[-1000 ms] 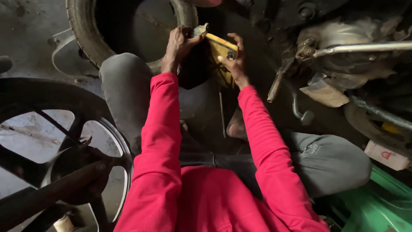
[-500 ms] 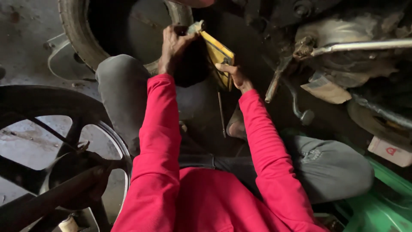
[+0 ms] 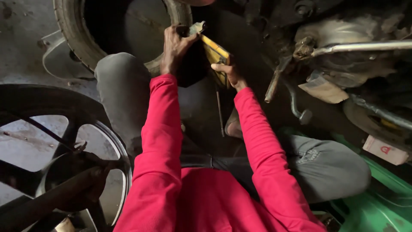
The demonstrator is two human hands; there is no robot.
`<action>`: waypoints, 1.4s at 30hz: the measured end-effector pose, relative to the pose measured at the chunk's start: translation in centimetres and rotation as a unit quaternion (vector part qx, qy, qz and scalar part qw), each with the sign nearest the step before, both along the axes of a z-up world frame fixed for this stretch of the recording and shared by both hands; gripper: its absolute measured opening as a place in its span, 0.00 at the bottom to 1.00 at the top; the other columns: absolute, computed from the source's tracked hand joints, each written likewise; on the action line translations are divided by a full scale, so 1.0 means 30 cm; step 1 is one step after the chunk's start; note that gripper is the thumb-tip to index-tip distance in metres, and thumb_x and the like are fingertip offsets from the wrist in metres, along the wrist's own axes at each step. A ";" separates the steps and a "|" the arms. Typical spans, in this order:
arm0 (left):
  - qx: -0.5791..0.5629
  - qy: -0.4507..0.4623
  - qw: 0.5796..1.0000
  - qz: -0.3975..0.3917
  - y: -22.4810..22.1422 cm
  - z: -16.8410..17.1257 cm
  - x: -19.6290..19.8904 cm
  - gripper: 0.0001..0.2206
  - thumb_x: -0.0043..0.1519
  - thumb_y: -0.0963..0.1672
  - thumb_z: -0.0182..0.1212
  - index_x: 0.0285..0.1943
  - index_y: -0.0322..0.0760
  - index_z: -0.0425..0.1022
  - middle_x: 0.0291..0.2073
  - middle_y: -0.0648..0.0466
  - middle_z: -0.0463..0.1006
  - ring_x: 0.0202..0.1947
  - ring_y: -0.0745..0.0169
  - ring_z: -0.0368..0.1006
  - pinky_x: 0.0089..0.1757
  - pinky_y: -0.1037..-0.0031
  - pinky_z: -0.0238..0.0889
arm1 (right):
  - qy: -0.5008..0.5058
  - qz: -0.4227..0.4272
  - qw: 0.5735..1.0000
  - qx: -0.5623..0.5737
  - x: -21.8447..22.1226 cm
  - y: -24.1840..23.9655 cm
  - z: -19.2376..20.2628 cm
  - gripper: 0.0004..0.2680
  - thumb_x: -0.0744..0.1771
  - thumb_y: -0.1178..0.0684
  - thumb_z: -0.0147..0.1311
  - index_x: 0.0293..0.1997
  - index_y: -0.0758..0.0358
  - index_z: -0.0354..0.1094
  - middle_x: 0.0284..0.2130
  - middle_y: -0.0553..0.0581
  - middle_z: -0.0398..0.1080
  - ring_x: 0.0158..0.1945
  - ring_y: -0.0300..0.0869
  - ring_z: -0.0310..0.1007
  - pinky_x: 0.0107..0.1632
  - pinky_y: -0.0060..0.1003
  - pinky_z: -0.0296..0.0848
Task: Replacing or cleaning the air filter on a motorcycle, involving removing the engine cover, extracting the filter, and reassembling.
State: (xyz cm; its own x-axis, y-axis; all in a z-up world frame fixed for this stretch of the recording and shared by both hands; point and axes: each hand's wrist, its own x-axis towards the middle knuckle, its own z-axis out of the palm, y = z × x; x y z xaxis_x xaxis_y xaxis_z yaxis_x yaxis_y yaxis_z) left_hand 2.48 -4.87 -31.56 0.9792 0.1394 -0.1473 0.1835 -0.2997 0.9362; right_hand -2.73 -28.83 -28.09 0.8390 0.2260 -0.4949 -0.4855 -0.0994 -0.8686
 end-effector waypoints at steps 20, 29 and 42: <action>0.095 -0.028 0.987 -0.125 0.035 -0.041 0.020 0.27 0.54 0.47 0.70 0.60 0.28 0.72 0.59 0.33 0.69 0.59 0.32 0.66 0.58 0.55 0.61 | 0.030 -0.008 0.999 0.024 0.071 -0.070 -0.150 0.17 0.67 0.45 0.60 0.59 0.65 0.71 0.50 0.53 0.75 0.52 0.39 0.74 0.56 0.36 0.72; 0.112 -0.187 0.975 -0.050 -0.006 -0.360 -0.002 0.27 0.58 0.47 0.72 0.65 0.31 0.69 0.61 0.31 0.68 0.61 0.29 0.64 0.59 0.54 0.61 | -0.015 -0.019 0.997 -0.068 0.077 -0.016 -0.105 0.17 0.66 0.45 0.60 0.54 0.69 0.75 0.46 0.53 0.77 0.48 0.38 0.74 0.53 0.35 0.72; 0.165 -0.120 0.977 -0.058 0.216 -0.457 0.129 0.18 0.64 0.50 0.66 0.54 0.33 0.70 0.53 0.37 0.71 0.55 0.34 0.65 0.54 0.55 0.61 | -0.212 0.009 0.954 -0.210 0.202 0.295 0.074 0.18 0.68 0.50 0.63 0.57 0.74 0.66 0.46 0.65 0.75 0.48 0.49 0.75 0.54 0.42 0.74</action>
State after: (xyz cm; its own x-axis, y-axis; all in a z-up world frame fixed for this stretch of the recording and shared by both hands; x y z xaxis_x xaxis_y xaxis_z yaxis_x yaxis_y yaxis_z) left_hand 6.36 1.61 -45.28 0.9920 0.0273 0.1235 -0.0828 -0.5982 0.7970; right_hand 3.33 -20.00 -25.87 0.9818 0.0996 -0.1616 -0.0935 -0.4875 -0.8681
